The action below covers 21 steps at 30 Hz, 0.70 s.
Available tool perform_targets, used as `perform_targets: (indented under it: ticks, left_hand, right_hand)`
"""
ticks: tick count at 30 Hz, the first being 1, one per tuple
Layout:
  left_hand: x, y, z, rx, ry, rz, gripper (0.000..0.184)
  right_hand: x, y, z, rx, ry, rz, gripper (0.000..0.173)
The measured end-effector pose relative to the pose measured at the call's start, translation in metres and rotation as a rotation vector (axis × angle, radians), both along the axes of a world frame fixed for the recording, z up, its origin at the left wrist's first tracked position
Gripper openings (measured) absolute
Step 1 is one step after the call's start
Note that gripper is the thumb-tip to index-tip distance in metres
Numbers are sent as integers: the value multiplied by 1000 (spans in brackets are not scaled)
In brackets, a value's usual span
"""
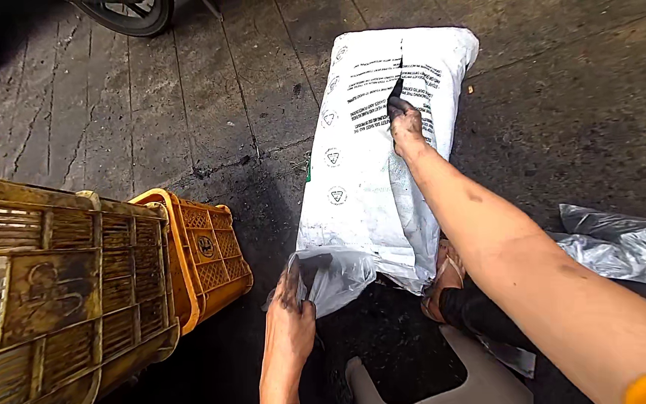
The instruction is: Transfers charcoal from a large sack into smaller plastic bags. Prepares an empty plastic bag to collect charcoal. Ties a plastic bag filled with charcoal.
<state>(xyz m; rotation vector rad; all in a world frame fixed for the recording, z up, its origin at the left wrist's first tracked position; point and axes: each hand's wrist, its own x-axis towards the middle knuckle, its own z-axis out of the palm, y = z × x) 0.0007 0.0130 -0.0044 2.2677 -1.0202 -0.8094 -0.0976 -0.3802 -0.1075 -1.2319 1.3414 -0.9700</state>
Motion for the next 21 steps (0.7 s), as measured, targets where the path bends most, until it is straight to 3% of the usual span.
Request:
perform_targets:
  ticks: [4, 7, 9, 11, 14, 17, 21]
  left_hand:
    - [0, -3, -4, -12, 1, -16, 66]
    - [1, -3, -7, -31, -19, -28, 66]
    - [0, -5, -7, -23, -19, -37, 67]
    - [-2, -7, -7, -20, -27, -52, 67]
    - [-2, -7, -8, -11, -39, -56, 66]
    - [-3, -8, -10, 2, -39, -55, 67]
    - [-4, -13, -10, 8, -40, -63, 67]
  right_hand:
    - [12, 1, -22, 408, -241, 27, 40]
    - [1, -9, -36, 523, -67, 115, 35]
    - [-3, -11, -38, 365, 417, 325, 38]
    - [-7, -9, -44, 21, 838, 502, 55]
    - [-20, -17, -62, -292, 974, 518, 80]
    - [-34, -22, -68, -150, 1040, 515, 107]
    - [-40, -6, -81, -82, 1144, 590, 95]
